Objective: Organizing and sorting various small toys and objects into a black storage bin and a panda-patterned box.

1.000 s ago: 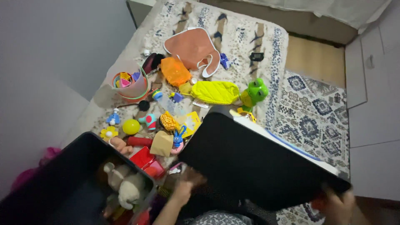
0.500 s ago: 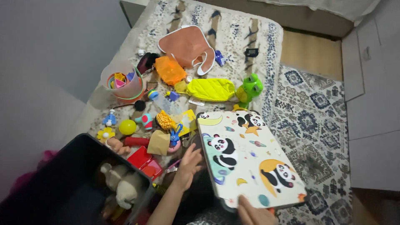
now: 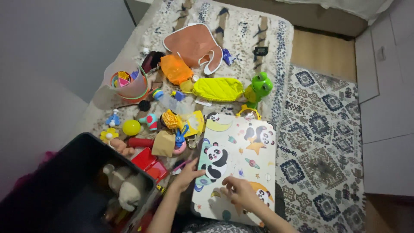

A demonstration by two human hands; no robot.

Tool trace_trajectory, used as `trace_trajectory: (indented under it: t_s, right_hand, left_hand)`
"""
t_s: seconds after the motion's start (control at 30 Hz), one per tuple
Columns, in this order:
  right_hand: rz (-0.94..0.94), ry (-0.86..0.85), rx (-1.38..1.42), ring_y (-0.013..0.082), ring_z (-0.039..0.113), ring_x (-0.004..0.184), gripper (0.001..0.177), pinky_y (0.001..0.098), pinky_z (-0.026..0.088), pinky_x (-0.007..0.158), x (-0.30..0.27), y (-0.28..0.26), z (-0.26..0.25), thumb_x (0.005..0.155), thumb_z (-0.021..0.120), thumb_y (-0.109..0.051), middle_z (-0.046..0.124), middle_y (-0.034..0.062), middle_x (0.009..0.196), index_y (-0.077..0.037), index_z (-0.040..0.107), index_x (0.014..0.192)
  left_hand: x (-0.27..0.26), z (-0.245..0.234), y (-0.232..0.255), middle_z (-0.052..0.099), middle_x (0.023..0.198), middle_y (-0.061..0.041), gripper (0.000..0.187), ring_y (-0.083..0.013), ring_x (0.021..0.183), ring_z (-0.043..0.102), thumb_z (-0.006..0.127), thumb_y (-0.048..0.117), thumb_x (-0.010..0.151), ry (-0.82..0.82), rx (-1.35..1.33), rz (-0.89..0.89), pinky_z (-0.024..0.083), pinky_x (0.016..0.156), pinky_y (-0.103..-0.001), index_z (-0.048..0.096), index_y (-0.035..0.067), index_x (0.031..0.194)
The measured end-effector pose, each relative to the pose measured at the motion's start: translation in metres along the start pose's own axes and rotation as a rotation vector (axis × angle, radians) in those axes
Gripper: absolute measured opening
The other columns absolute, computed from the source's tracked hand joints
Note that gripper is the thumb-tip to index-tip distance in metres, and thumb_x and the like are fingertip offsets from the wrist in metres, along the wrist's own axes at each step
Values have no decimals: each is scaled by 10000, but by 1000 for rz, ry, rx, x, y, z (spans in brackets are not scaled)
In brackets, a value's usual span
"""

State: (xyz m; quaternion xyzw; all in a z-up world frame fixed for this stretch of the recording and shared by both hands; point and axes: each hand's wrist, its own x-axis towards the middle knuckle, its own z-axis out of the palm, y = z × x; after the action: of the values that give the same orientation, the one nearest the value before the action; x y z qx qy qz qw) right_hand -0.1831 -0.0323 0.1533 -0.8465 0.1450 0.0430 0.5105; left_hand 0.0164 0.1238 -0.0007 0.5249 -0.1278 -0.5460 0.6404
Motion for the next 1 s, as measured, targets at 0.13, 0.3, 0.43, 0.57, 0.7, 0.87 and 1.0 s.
trace_trajectory:
  t_s: [0.13,0.3,0.43,0.57,0.7,0.87,1.0]
  right_hand:
    - [307,50,96,165,640,587,294,333,523,570,3,38,9,888,725,-310,719,63,729,-60,709,1041]
    - [285,138,114,138,613,614,279,308,520,587,-3,55,28,884,721,-294,726,58,762,-64,718,1044]
    - [257,115,113,135,659,655,264,296,541,630,-14,57,50,857,734,-261,747,38,786,-76,708,1044]
    - [226,62,121,165,669,664,255,308,550,651,-24,68,72,839,741,-227,726,67,762,-73,716,1040]
    - [244,31,96,175,673,683,265,313,551,669,-16,53,66,823,746,-217,716,76,762,-76,720,1045]
    - [270,-131,56,205,688,726,282,325,542,691,-6,18,51,838,793,-252,720,82,796,-83,709,1048]
    - [177,-121,14,206,707,783,320,330,570,719,-16,43,33,786,773,-144,713,88,891,-85,698,1092]
  left_hand:
    - [-13,-13,-18,677,1307,-51,666,-159,1159,642,715,86,892,-23,47,5,517,994,-327,459,63,1506]
    - [9,-47,-59,698,1331,-111,424,-243,1204,659,628,161,1001,228,455,171,507,1042,-367,592,69,1414]
    - [21,-21,-9,610,1458,-170,376,-345,1377,578,557,117,942,358,1487,811,422,1169,-477,624,4,1294]
    - [47,-6,19,547,1526,-191,426,-344,1445,477,560,116,868,237,1889,886,356,1198,-499,622,-4,1272]
    - [70,-4,40,535,1525,-192,456,-336,1443,457,564,152,866,360,1971,852,342,1187,-504,622,16,1298]
    - [92,-8,52,513,1523,-195,518,-320,1439,418,572,224,861,612,2124,750,316,1165,-513,621,57,1348]
    - [102,-45,39,542,1486,-143,456,-320,1435,433,575,244,943,786,1957,755,305,1186,-547,626,68,1360]
